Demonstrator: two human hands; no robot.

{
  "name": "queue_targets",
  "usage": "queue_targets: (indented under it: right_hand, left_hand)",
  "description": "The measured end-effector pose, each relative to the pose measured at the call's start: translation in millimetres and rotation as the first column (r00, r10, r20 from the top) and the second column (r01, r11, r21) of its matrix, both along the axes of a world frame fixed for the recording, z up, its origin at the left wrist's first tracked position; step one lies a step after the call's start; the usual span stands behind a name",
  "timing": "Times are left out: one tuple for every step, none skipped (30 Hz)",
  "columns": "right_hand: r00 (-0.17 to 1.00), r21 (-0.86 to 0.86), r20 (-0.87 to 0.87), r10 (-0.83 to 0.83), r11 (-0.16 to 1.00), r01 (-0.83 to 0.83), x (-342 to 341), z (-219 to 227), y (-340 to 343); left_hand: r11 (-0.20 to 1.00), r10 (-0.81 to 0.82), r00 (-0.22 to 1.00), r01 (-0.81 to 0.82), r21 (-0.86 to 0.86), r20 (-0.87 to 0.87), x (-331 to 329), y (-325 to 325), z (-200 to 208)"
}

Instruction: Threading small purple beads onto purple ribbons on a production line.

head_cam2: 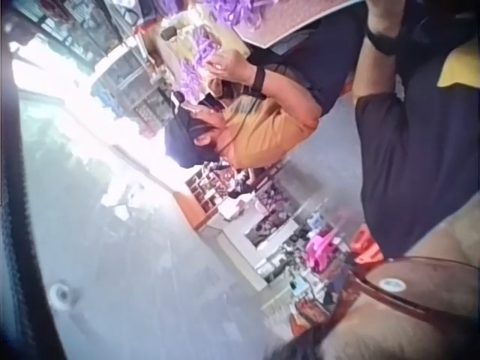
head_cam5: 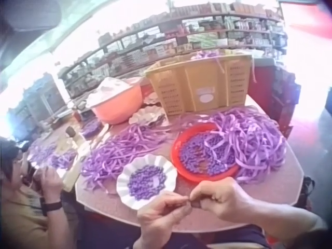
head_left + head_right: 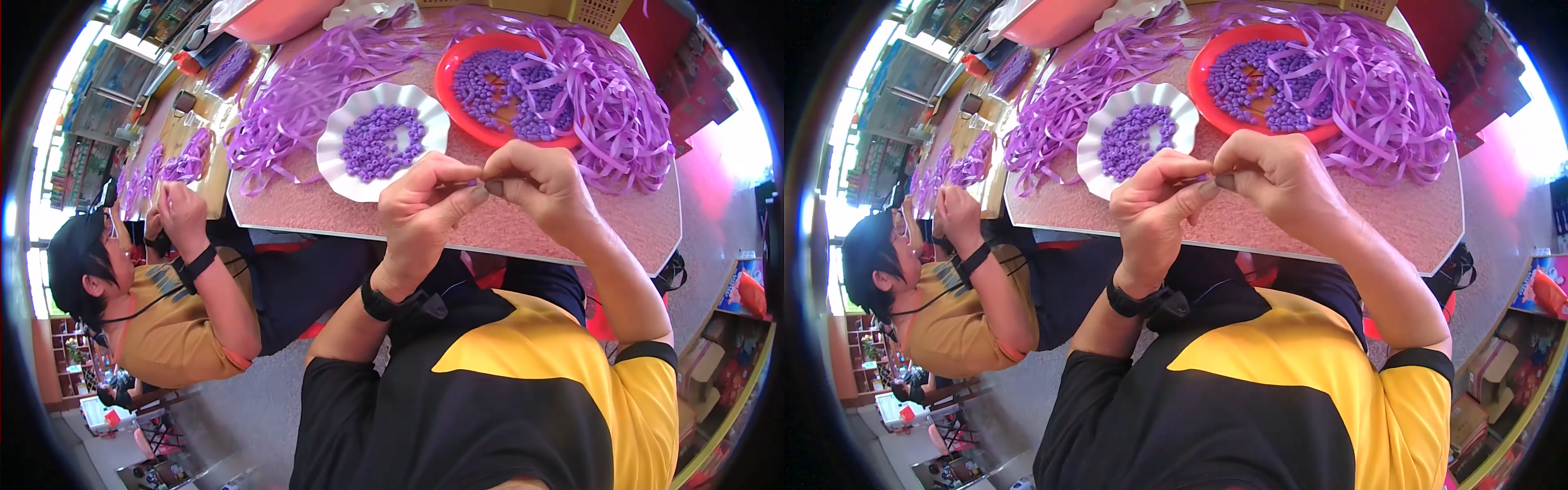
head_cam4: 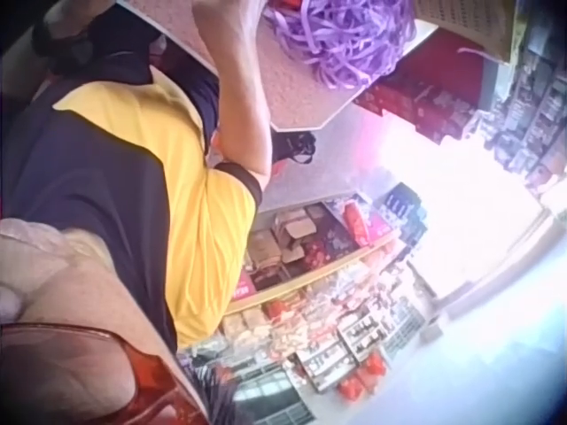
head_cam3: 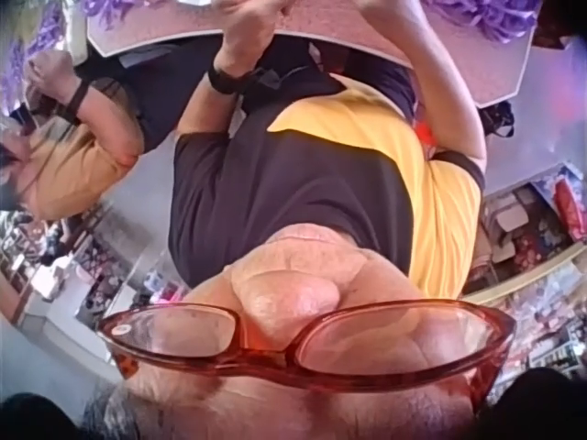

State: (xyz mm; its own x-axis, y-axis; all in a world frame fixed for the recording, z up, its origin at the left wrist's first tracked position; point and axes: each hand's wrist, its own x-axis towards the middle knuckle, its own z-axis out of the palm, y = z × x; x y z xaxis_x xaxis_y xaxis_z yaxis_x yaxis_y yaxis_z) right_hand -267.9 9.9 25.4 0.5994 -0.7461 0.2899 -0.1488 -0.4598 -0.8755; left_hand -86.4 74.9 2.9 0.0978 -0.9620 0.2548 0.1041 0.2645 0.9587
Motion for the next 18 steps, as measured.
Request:
queue_targets:
  right_hand:
    - [1.0,0.002,0.007,0.003,1.0,-0.003,1,-2,0]
    - [0.998,0.054,0.056,-0.021,0.998,0.018,2,-4,-1]
    - [0.993,0.108,0.104,-0.048,0.993,0.036,2,-6,-2]
    - [0.994,0.148,0.111,-0.016,0.989,0.0,-1,0,-2]
    - [0.992,0.153,0.124,-0.009,0.988,-0.01,0,2,-2]
    - [0.986,0.136,0.166,0.01,0.99,-0.033,-1,4,-1]
    - [0.978,0.118,0.205,0.026,0.992,-0.051,-1,4,-1]
    - [0.988,0.116,0.153,0.031,0.992,-0.049,-2,4,-1]
    - [0.986,0.118,0.166,0.031,0.992,-0.051,-1,4,-1]
    - [0.98,0.113,0.194,0.049,0.991,-0.072,-1,4,-1]
    - [0.973,0.107,0.222,0.066,0.99,-0.092,-1,4,-1]
    - [0.971,0.107,0.229,0.063,0.99,-0.09,0,4,0]
    - [0.97,0.074,0.233,0.069,0.993,-0.089,-1,5,0]
    - [0.969,0.041,0.236,0.075,0.995,-0.087,-2,5,0]
    - [0.968,0.04,0.239,0.072,0.996,-0.084,-2,6,-1]
    - [0.976,0.016,0.199,0.086,0.996,-0.091,-5,6,-2]
    - [0.982,-0.007,0.159,0.098,0.995,-0.098,-7,6,-4]
    - [0.983,-0.007,0.16,0.094,0.996,-0.094,-7,5,-4]
  left_hand:
    - [1.0,0.003,1.0,-0.003,0.002,0.007,3,-1,3]
    - [0.997,0.072,0.985,-0.074,0.003,0.155,9,-2,7]
    - [0.99,0.138,0.944,-0.142,-0.007,0.3,17,-4,10]
    - [0.98,0.192,0.904,-0.199,-0.022,0.381,36,-8,8]
    - [0.953,0.303,0.817,-0.276,-0.127,0.492,55,-10,8]
    - [0.934,0.342,0.775,-0.342,-0.102,0.532,71,-11,15]
    - [0.914,0.389,0.605,-0.347,-0.21,0.695,90,-14,14]
    - [0.918,0.361,0.547,-0.352,-0.184,0.755,105,-16,15]
    - [0.92,0.33,0.486,-0.359,-0.159,0.809,113,-17,15]
    - [0.921,0.327,0.48,-0.355,-0.161,0.814,116,-20,13]
    - [0.932,0.296,0.398,-0.321,-0.17,0.868,119,-22,12]
    - [0.942,0.265,0.312,-0.285,-0.176,0.913,121,-25,10]
    - [0.943,0.264,0.308,-0.281,-0.178,0.914,124,-28,5]
    - [0.947,0.249,0.315,-0.276,-0.163,0.916,127,-30,-1]
    - [0.951,0.234,0.323,-0.271,-0.147,0.917,129,-32,-4]
    - [0.949,0.231,0.32,-0.282,-0.14,0.919,128,-33,-4]
    - [0.95,0.229,0.321,-0.278,-0.14,0.919,127,-34,-5]
    - [0.945,0.242,0.328,-0.292,-0.146,0.913,127,-35,-5]
